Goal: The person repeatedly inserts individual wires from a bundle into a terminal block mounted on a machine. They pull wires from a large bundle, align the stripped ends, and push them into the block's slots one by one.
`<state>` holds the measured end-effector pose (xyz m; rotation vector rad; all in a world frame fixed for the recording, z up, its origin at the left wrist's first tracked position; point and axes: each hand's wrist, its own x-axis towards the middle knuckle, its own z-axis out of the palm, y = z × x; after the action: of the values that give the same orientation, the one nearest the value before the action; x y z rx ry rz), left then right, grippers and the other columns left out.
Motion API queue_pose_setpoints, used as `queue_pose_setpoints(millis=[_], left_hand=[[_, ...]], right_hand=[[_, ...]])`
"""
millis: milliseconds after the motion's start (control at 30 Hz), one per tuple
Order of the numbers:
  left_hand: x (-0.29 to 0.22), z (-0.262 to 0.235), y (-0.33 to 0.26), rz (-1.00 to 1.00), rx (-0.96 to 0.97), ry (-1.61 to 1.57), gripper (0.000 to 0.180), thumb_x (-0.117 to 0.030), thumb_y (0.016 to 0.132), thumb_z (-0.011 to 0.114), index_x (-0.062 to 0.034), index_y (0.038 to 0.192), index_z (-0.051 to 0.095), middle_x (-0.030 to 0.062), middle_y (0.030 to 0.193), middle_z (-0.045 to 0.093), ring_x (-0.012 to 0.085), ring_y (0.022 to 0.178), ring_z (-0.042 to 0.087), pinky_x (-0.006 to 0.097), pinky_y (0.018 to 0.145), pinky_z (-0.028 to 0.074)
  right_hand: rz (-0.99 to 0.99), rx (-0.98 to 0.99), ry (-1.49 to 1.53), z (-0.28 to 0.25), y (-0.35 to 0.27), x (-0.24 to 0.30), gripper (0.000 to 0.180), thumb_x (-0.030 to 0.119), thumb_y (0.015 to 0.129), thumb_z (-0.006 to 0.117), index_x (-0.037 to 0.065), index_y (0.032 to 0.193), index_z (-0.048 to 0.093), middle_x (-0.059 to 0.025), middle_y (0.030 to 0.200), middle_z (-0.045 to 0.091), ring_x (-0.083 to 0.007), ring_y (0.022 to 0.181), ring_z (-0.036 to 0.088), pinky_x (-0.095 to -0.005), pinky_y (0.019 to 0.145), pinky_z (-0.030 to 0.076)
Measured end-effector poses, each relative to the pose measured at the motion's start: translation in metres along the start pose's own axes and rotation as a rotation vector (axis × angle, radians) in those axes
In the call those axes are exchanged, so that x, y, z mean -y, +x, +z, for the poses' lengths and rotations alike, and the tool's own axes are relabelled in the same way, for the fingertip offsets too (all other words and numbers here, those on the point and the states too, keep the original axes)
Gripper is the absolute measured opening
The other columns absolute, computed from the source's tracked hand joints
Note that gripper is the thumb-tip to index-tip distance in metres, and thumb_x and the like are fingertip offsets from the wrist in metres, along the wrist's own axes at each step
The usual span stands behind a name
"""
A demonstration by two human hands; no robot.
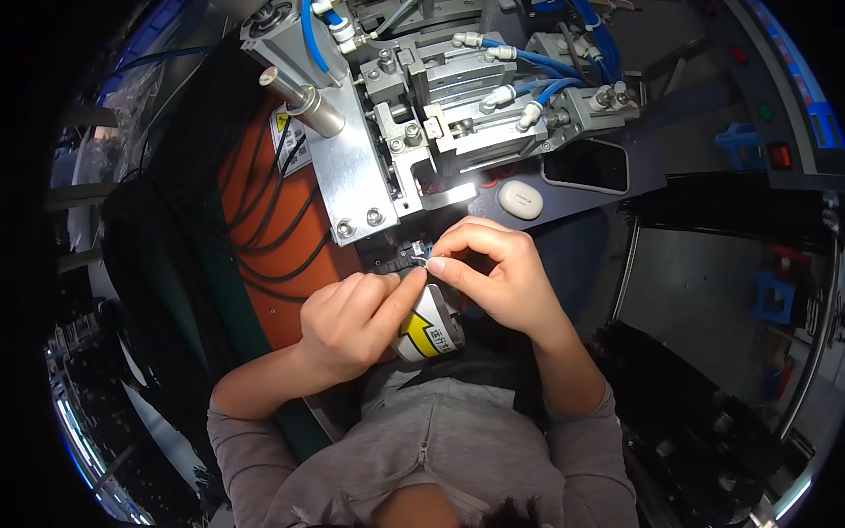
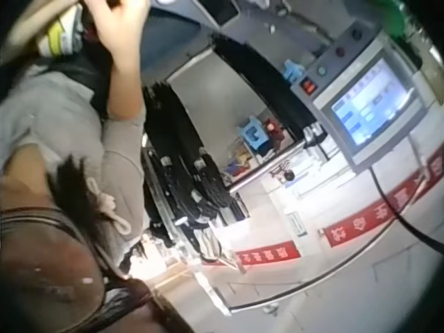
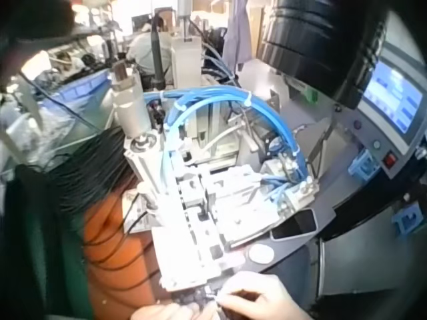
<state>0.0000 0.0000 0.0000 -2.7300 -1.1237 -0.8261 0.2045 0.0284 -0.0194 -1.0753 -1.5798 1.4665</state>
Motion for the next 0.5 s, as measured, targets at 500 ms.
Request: queue_pose_setpoints(millis=[500], left_hand=[[-0.002,-0.002,0.006,-0.145,0.126,0.060,0.032,-0.006,0.071,0.066,-0.0066,0.103,0.069,0.0000,0.066,0.036,0.0097,0.054,0.043,0.024,0.042,0.033]], right_hand=[[-0.379,-0.308,-0.535,0.030,0.011,-0.009,0.007,-0.001,0.072,0.064,0.002,0.072,0.058,-0.0088,0.069,0.055,-0.0265,0.065,0.051,-0.0349,0.061,0.043]])
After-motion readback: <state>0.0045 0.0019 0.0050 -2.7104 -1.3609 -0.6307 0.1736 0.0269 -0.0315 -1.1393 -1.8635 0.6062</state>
